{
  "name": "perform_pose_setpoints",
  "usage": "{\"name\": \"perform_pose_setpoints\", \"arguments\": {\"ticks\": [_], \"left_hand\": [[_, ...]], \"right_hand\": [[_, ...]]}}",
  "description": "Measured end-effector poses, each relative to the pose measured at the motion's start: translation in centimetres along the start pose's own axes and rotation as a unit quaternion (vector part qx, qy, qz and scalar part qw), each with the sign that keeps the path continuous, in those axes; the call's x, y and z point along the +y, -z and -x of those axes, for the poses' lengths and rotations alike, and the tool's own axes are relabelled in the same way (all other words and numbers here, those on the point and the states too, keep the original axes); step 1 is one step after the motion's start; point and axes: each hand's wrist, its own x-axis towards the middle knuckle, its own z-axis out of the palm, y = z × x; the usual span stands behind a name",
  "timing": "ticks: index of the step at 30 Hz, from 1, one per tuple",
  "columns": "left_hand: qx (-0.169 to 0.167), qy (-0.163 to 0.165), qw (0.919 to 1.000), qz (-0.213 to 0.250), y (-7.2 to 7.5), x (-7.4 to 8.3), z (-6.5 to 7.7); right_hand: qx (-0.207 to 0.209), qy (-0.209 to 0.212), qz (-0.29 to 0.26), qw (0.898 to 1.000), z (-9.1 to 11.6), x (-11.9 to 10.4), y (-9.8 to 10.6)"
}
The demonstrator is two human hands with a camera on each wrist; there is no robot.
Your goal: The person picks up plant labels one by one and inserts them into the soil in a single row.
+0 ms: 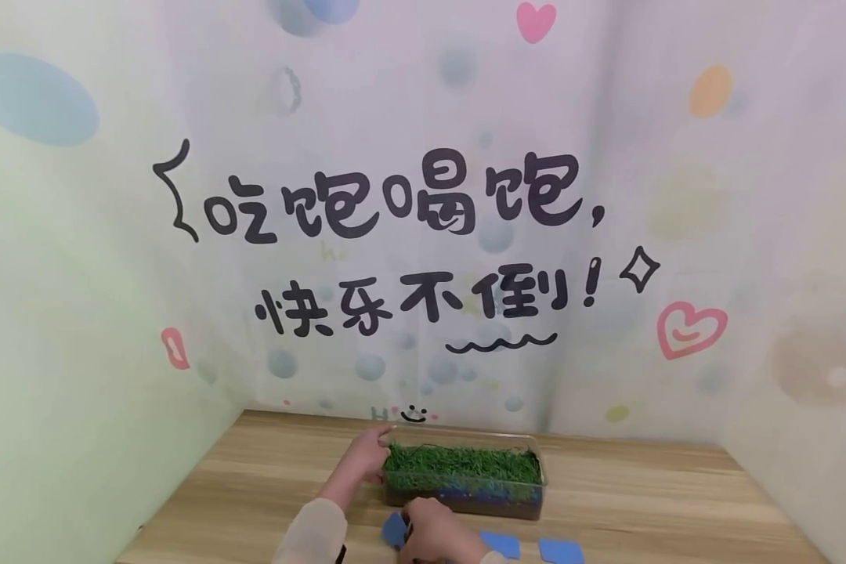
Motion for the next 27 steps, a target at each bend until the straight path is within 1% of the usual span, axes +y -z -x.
{"name": "perform_pose_setpoints", "arguments": {"ticks": [2,4,5,7,9,12,14,16,18,19,21,27], "left_hand": [[-0.005,0.001,1.0,0.002,0.0,0.0,0.0],[-0.009,0.0,1.0,0.003,0.1,-0.1,0.0],[-0.011,0.0,0.9999,0.004,0.1,-0.1,0.0],[-0.015,0.001,0.9999,0.004,0.2,-0.1,0.0],[-0.017,0.0,0.9999,0.005,0.2,-0.2,0.0],[-0.019,0.001,0.9998,0.008,0.3,-0.2,0.0],[-0.02,0.0,0.9997,0.012,0.3,-0.2,-0.1],[-0.023,-0.002,0.9997,0.013,0.3,-0.3,-0.1],[-0.026,-0.004,0.9995,0.015,0.3,-0.4,-0.2],[-0.026,-0.005,0.9995,0.017,0.4,-0.4,-0.2],[-0.028,-0.007,0.9994,0.019,0.4,-0.5,-0.3],[-0.032,-0.002,0.9992,0.024,0.4,-0.6,-0.2]], "right_hand": [[0.0,0.031,-0.021,0.999,-0.9,1.5,0.1],[0.01,0.05,-0.036,0.998,-1.2,2.3,0.3],[0.018,0.051,-0.047,0.997,-1.1,2.4,0.5],[0.038,0.051,-0.058,0.996,-0.4,2.0,1.2],[0.058,0.044,-0.059,0.996,1.3,0.3,2.1],[0.086,0.048,-0.063,0.993,4.9,-3.9,3.9],[0.115,0.063,-0.059,0.99,7.3,-6.6,5.1],[0.147,0.085,-0.052,0.984,8.8,-8.7,6.1],[0.18,0.094,-0.041,0.978,9.5,-9.9,7.0],[0.198,0.098,-0.031,0.975,9.6,-10.2,7.3],[0.22,0.104,-0.026,0.97,9.6,-10.7,7.9],[0.267,0.129,-0.017,0.955,8.6,-10.7,8.2]]}}
